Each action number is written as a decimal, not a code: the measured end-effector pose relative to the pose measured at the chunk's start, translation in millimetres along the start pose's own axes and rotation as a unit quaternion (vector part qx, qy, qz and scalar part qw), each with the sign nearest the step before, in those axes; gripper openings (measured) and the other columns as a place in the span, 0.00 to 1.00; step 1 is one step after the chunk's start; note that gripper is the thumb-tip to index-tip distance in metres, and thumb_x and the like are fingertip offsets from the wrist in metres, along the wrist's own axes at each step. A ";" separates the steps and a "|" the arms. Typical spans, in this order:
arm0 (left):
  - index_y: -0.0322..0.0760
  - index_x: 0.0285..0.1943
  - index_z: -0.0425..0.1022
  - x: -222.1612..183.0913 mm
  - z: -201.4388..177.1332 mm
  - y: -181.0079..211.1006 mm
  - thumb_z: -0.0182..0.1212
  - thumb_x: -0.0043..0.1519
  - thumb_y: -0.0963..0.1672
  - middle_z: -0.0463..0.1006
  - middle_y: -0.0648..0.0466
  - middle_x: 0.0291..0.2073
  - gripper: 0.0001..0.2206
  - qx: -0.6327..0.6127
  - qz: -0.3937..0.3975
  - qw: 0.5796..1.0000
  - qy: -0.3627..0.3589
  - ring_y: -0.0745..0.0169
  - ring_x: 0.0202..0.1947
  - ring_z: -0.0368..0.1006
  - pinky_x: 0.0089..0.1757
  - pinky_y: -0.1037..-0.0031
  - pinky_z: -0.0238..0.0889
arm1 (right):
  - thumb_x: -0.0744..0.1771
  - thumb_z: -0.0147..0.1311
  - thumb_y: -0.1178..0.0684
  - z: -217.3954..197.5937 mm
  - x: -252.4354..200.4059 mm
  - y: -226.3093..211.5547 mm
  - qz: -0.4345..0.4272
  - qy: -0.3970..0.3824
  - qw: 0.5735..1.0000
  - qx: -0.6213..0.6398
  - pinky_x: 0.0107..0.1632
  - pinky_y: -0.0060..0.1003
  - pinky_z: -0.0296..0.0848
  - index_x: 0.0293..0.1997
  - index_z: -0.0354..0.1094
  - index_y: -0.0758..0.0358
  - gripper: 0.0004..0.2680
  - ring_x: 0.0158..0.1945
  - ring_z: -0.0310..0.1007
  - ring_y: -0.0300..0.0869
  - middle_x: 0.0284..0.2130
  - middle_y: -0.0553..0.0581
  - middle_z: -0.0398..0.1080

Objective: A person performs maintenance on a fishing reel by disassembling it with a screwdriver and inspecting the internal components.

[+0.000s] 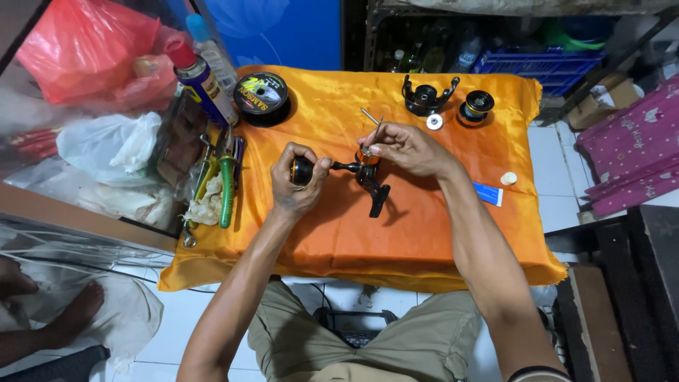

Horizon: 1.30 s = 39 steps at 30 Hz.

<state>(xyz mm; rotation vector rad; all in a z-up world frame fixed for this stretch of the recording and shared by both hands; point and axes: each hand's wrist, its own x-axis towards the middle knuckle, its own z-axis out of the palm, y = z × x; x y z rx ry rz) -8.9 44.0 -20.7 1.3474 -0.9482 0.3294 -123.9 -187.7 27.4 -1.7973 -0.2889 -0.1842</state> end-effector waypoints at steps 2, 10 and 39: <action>0.39 0.33 0.72 -2.7 -4.3 -7.1 0.71 0.61 0.44 0.76 0.54 0.17 0.10 -0.008 0.002 1.000 0.001 0.65 0.18 0.73 0.25 0.79 0.65 | 0.70 0.51 0.63 4.8 1.0 -2.4 -0.006 -0.006 1.000 -0.003 0.57 0.45 0.75 0.51 0.69 0.71 0.06 0.48 0.75 0.44 0.42 0.61 0.75; 0.38 0.32 0.70 7.1 -15.6 21.3 0.69 0.62 0.43 0.81 0.53 0.23 0.11 -0.061 0.027 0.997 -0.032 0.64 0.21 0.76 0.30 0.78 0.68 | 0.71 0.51 0.60 17.0 2.0 -3.3 -0.022 -0.011 0.998 -0.055 0.54 0.42 0.74 0.48 0.70 0.70 0.04 0.45 0.74 0.41 0.41 0.61 0.78; 0.38 0.31 0.71 11.8 -17.6 47.8 0.66 0.65 0.44 0.78 0.54 0.14 0.11 -0.018 -0.015 0.999 0.047 0.64 0.19 0.80 0.29 0.79 0.71 | 0.71 0.51 0.62 59.8 -6.4 11.2 -0.081 0.118 0.989 -0.048 0.58 0.47 0.73 0.50 0.69 0.71 0.05 0.51 0.71 0.45 0.45 0.65 0.75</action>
